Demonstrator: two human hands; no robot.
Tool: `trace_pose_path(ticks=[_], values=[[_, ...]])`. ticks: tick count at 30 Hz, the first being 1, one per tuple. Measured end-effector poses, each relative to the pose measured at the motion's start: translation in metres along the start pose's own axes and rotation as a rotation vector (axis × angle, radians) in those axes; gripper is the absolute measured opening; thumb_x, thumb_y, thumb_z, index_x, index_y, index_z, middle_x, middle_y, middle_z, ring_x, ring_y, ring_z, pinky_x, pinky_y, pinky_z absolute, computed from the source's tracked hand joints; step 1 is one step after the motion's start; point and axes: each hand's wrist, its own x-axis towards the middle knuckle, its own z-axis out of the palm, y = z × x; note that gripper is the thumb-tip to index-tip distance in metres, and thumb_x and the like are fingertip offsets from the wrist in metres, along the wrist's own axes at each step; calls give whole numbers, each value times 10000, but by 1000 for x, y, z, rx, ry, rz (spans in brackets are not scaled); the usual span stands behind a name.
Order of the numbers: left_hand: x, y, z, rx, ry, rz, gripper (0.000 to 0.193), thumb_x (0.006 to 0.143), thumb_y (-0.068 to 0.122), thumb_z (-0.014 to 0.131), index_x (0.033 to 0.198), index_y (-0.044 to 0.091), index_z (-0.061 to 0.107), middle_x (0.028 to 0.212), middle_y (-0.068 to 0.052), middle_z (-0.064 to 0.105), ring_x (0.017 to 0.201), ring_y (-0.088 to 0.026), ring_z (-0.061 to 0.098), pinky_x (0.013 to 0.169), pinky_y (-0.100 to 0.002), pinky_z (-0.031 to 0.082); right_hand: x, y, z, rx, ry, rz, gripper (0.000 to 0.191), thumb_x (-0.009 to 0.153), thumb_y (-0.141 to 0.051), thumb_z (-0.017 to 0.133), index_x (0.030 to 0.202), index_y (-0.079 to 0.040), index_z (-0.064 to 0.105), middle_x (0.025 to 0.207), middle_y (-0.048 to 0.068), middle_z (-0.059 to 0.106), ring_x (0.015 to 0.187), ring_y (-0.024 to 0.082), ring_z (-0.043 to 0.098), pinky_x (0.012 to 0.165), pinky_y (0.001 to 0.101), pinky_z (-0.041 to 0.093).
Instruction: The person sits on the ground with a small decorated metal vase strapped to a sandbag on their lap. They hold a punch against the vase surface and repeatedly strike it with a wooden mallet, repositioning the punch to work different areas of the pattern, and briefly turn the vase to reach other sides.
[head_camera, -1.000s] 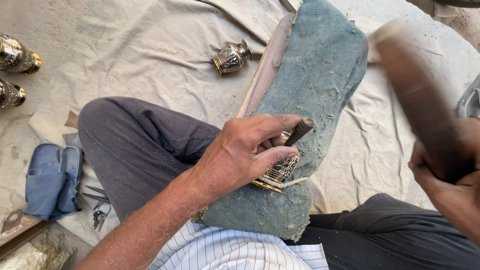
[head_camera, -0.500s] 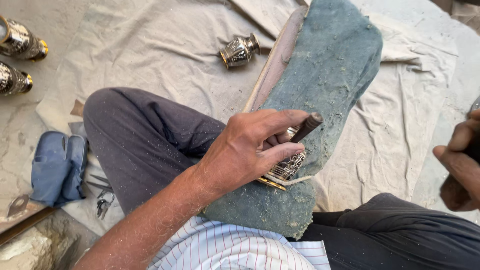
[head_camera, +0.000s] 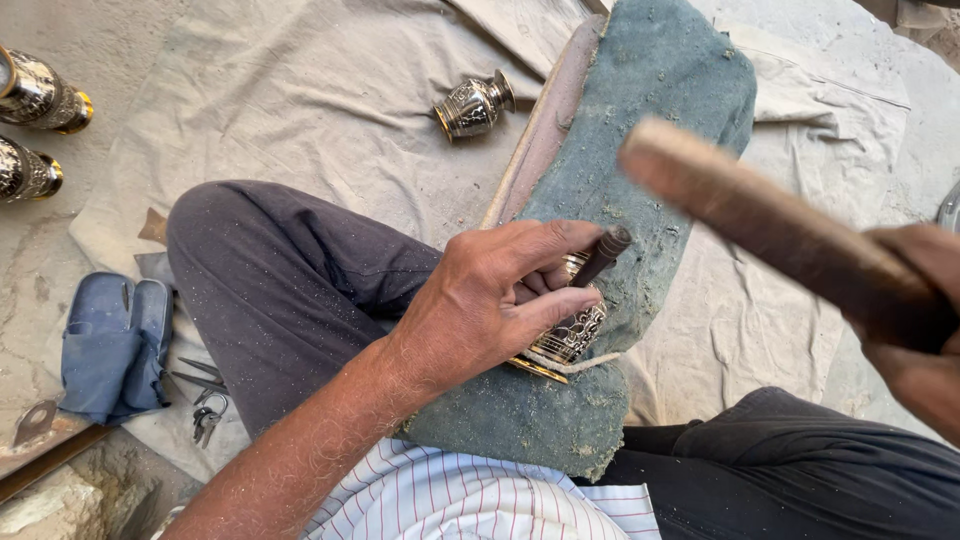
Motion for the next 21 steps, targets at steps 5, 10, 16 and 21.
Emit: trace_pose_path(ticks=[5,10,16,21], values=[[-1,-2,-1,14,56,84,480,882,198,836,1323,117,668,904,-11,732,748,-71,692,633,-230,622,9,7,1,263,144,-36,489,921,36,734,1365,-42,543,935,129,653,718,213,716,649,329,620],[0,-4,1,-11,15,46,479,876,200,824,1321,116,668,886,-2,727,722,-62,693,629,-210,645,11,-8,-7,48,15,39,486,947,29,725,1391,-36,538,952,134,658,734,240,722,643,340,622],[-1,-5,0,1,44,79,484,877,198,830,1322,103,664,880,-3,720,724,-66,686,632,-215,633,6,-65,-35,169,123,-82,516,905,25,731,1372,2,513,900,145,636,679,234,687,613,357,600],[-1,-2,-2,-28,32,41,504,881,208,826,1345,104,658,870,-3,719,738,-62,687,605,-228,616,0,-101,-51,-119,94,-158,488,828,37,755,1268,19,546,860,133,635,643,204,680,619,364,599]])
